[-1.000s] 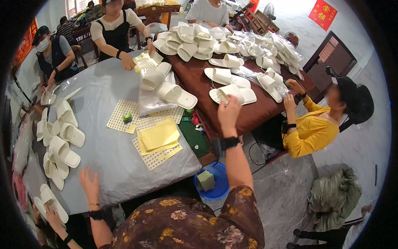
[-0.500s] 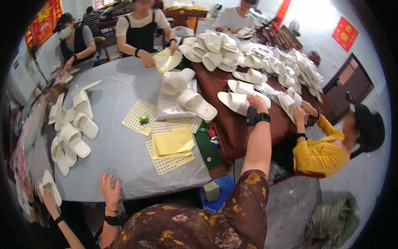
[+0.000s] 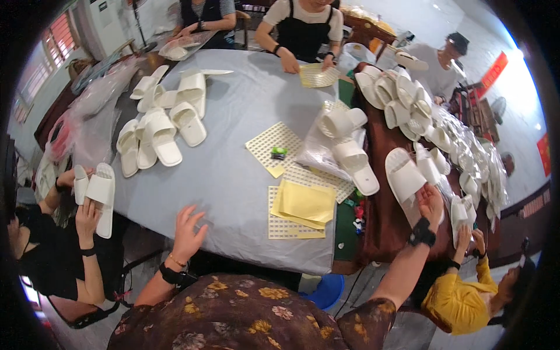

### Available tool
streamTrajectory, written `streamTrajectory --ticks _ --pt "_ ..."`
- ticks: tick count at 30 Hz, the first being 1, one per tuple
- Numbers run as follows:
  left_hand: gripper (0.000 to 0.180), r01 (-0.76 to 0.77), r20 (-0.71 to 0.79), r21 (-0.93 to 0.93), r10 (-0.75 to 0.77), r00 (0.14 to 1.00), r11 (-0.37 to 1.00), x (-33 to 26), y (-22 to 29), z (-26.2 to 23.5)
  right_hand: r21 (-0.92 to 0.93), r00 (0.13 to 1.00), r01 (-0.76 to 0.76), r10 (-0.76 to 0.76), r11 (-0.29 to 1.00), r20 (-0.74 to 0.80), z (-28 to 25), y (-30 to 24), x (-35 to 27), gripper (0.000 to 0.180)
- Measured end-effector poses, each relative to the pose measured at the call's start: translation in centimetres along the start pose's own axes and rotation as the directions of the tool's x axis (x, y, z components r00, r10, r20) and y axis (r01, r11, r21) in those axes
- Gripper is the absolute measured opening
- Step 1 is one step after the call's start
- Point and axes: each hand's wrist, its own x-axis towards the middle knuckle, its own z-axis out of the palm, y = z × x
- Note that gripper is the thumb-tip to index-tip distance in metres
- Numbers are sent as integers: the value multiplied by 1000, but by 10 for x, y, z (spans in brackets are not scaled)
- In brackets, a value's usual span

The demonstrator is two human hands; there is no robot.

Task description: Manual assembly of white slippers by applying pads or stickers to the footbed.

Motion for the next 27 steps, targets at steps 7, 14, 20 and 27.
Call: streamTrajectory --ticks 7,14,20,27 --pt "47 -40 156 -285 88 984 958 25 54 -8 359 928 120 -233 925 291 205 29 -199 39" --pt "75 -45 169 -491 146 975 870 28 73 -17 440 809 -399 84 805 582 341 155 -300 53" --pt "79 114 71 -244 -99 992 963 27 -9 -1 -77 621 -599 524 797 583 375 215 -296 69" --pt "65 -122 -79 75 128 989 990 20 4 -9 -630 815 515 -106 581 569 327 249 -287 46"
